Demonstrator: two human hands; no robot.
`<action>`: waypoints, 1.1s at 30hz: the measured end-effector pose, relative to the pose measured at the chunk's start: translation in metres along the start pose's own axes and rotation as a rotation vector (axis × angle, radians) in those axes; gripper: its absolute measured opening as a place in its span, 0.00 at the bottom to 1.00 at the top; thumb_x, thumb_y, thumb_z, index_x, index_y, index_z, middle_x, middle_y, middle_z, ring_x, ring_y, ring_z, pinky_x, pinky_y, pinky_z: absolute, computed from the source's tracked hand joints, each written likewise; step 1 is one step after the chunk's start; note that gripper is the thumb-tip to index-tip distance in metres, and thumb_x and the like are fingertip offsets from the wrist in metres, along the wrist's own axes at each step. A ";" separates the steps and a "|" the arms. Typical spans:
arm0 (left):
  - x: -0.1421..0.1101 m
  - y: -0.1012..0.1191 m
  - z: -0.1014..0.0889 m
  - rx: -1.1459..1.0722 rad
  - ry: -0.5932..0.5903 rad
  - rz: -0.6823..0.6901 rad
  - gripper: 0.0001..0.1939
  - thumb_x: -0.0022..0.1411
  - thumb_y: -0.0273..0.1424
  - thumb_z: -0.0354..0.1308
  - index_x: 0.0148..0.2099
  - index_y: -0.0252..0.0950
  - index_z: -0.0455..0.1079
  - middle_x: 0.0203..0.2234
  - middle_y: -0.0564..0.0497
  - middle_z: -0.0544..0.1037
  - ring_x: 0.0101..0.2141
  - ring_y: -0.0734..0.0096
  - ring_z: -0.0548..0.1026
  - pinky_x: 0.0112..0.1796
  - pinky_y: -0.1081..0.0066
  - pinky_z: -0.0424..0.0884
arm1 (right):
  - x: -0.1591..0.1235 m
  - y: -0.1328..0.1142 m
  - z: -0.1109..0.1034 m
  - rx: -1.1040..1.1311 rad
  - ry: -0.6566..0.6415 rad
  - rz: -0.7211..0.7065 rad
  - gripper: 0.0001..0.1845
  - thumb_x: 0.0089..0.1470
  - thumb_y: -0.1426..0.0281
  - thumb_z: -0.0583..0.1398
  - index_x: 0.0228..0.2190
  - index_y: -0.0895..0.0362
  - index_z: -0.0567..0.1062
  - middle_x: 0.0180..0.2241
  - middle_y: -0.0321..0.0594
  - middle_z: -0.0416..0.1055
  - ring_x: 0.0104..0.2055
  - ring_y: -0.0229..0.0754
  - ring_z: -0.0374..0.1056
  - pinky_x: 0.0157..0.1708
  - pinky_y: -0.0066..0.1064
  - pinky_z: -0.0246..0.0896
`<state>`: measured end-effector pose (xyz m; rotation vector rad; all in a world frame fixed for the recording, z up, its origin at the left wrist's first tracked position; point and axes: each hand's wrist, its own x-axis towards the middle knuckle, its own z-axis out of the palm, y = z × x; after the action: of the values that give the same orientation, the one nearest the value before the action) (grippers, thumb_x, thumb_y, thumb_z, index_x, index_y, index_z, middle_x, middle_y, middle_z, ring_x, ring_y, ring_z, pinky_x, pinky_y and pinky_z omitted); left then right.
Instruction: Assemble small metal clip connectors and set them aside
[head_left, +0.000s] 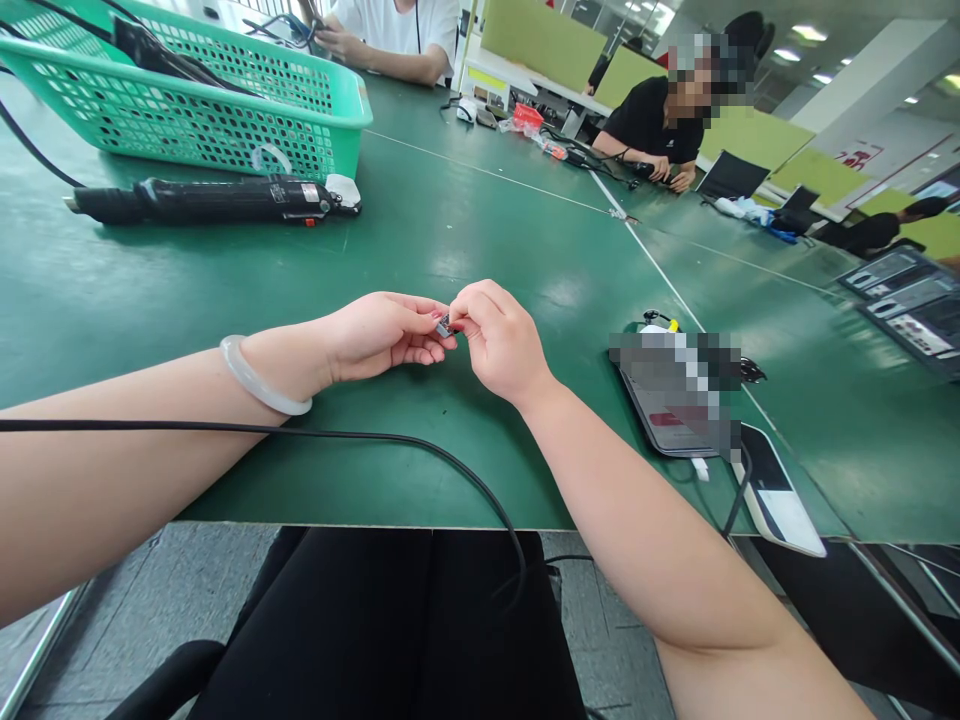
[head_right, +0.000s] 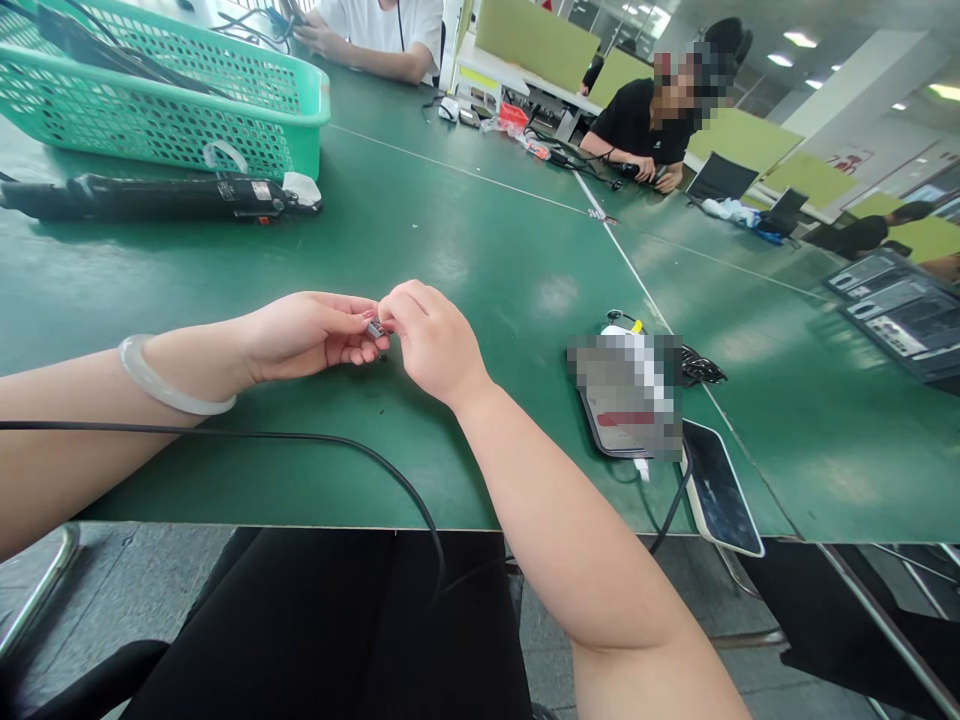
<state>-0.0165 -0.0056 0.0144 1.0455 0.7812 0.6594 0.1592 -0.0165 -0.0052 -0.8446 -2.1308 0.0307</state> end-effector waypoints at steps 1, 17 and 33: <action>0.000 0.000 0.000 -0.006 0.009 0.006 0.08 0.59 0.20 0.52 0.32 0.27 0.72 0.26 0.45 0.75 0.23 0.78 0.71 0.26 0.77 0.69 | 0.000 0.000 -0.001 0.014 0.005 0.018 0.10 0.58 0.77 0.49 0.28 0.54 0.65 0.33 0.38 0.66 0.36 0.37 0.62 0.38 0.31 0.59; 0.000 -0.003 0.001 0.078 0.037 0.111 0.06 0.60 0.22 0.55 0.41 0.29 0.70 0.27 0.48 0.76 0.25 0.78 0.73 0.31 0.74 0.70 | -0.002 0.002 -0.002 0.139 -0.020 0.174 0.06 0.54 0.77 0.56 0.28 0.56 0.71 0.32 0.36 0.69 0.35 0.36 0.64 0.35 0.30 0.60; 0.002 -0.003 0.002 0.235 0.056 0.177 0.04 0.59 0.25 0.59 0.39 0.31 0.68 0.24 0.48 0.77 0.23 0.76 0.73 0.30 0.73 0.70 | -0.002 0.001 -0.005 0.063 -0.077 0.172 0.07 0.54 0.77 0.54 0.27 0.55 0.68 0.32 0.36 0.67 0.35 0.37 0.63 0.35 0.31 0.59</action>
<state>-0.0137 -0.0061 0.0118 1.3261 0.8354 0.7624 0.1644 -0.0186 -0.0036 -1.0006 -2.1112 0.2219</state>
